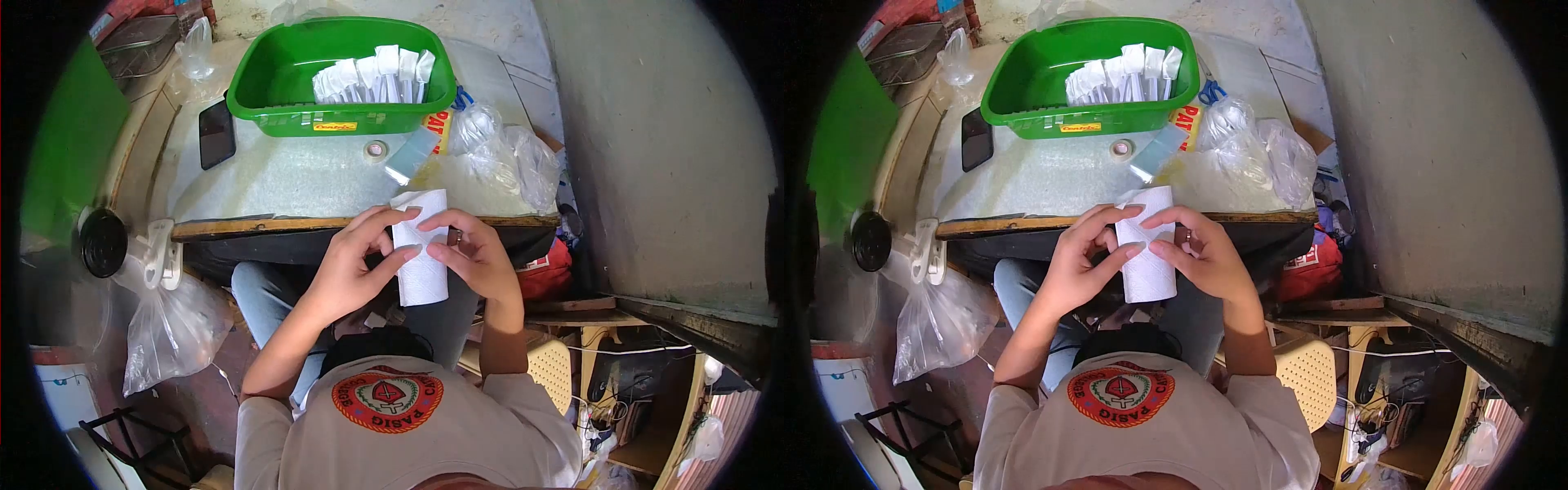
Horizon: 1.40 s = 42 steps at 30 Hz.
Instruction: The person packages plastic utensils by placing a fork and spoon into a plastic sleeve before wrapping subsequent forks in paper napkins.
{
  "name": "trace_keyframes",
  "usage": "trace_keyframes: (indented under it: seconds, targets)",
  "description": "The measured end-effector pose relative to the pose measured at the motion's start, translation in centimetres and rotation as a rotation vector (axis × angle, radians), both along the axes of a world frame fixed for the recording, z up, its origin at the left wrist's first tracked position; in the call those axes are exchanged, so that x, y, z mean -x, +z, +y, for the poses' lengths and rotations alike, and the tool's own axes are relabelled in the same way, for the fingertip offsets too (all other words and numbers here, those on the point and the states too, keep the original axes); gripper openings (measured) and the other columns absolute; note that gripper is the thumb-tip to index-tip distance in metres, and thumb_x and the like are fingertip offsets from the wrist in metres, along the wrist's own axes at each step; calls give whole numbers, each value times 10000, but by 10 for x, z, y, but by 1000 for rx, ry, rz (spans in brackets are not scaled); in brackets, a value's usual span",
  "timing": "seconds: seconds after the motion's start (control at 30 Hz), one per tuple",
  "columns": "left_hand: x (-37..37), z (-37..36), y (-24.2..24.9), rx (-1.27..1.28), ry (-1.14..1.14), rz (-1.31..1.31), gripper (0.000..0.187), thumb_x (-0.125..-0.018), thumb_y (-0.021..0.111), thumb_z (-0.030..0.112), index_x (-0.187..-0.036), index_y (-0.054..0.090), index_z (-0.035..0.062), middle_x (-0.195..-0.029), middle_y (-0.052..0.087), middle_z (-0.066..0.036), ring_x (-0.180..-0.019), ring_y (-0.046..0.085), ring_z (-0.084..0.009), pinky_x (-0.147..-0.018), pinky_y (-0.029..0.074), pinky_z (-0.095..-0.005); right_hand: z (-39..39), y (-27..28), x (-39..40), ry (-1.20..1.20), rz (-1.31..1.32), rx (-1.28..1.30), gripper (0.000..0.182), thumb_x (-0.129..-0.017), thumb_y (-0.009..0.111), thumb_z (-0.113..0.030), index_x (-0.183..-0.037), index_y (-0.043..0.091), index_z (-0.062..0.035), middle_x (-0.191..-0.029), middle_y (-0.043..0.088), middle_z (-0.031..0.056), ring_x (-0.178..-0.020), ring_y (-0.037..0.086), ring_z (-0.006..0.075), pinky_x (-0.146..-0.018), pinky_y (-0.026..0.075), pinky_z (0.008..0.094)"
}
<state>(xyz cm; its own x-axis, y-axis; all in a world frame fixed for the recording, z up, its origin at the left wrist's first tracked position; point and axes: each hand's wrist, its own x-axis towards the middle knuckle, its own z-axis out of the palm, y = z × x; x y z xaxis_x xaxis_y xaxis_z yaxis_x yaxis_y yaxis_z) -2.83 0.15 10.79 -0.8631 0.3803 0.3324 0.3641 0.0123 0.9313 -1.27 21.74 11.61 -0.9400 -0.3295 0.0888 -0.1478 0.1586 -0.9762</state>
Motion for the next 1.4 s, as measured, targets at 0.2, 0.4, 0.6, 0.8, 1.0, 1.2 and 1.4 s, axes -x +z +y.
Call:
trace_keyframes:
  seconds: [0.2,0.4,0.6,0.8,1.0,1.2,1.4]
  targets:
    - [-1,3,-4,-38,58,12,400,-804,709,-25,-1193,621,5,-1000,603,-104,-601,506,-78,-647,451,-223,-8,2,-2,-41,-95,162,225,-893,630,3,-1116,604,-4,-1060,615,25,-925,548,68,-806,449,230]
    - [-1,1,-5,-50,26,-76,413,-819,685,-64,-1219,609,3,-1072,572,-66,-637,496,-29,-596,400,-180,-8,-6,-4,-91,-26,82,206,-875,655,-4,-1078,623,-20,-1055,625,32,-955,550,77,-820,446,235]
    - [-5,2,-9,-58,25,-53,439,-807,702,-51,-1230,612,23,-1090,583,-96,-612,499,-39,-598,414,-192,-11,-1,0,55,379,-173,218,-825,683,49,-1034,679,-10,-1149,617,78,-989,564,113,-843,462,251]
    - [-13,1,-15,-114,83,-69,482,-811,704,-55,-1273,584,18,-1182,577,-114,-614,487,-22,-602,408,-182,-10,-12,-9,-119,58,114,268,-813,671,92,-1063,682,-3,-1132,574,58,-972,571,112,-795,465,241]
    - [-16,2,-33,-159,71,-90,526,-811,702,-68,-1309,554,9,-1253,550,-135,-619,474,-7,-606,400,-174,-9,-25,-14,-108,81,193,229,-839,680,40,-1056,693,-31,-1064,573,33,-807,539,49,-665,434,196]
    - [-19,0,-38,-207,74,-129,556,-820,691,-87,-1342,521,-1,-1287,509,-127,-641,487,-8,-623,412,-170,-11,-31,-11,-185,130,209,197,-855,662,40,-1043,695,-7,-1071,592,54,-853,571,77,-712,458,195]
    - [-18,-1,-44,-173,115,-69,568,-822,688,-91,-1354,508,-6,-1316,489,-137,-682,515,-13,-642,430,-169,-17,-36,-12,-150,102,357,178,-861,655,54,-1024,700,0,-1084,593,62,-883,577,88,-742,460,206]
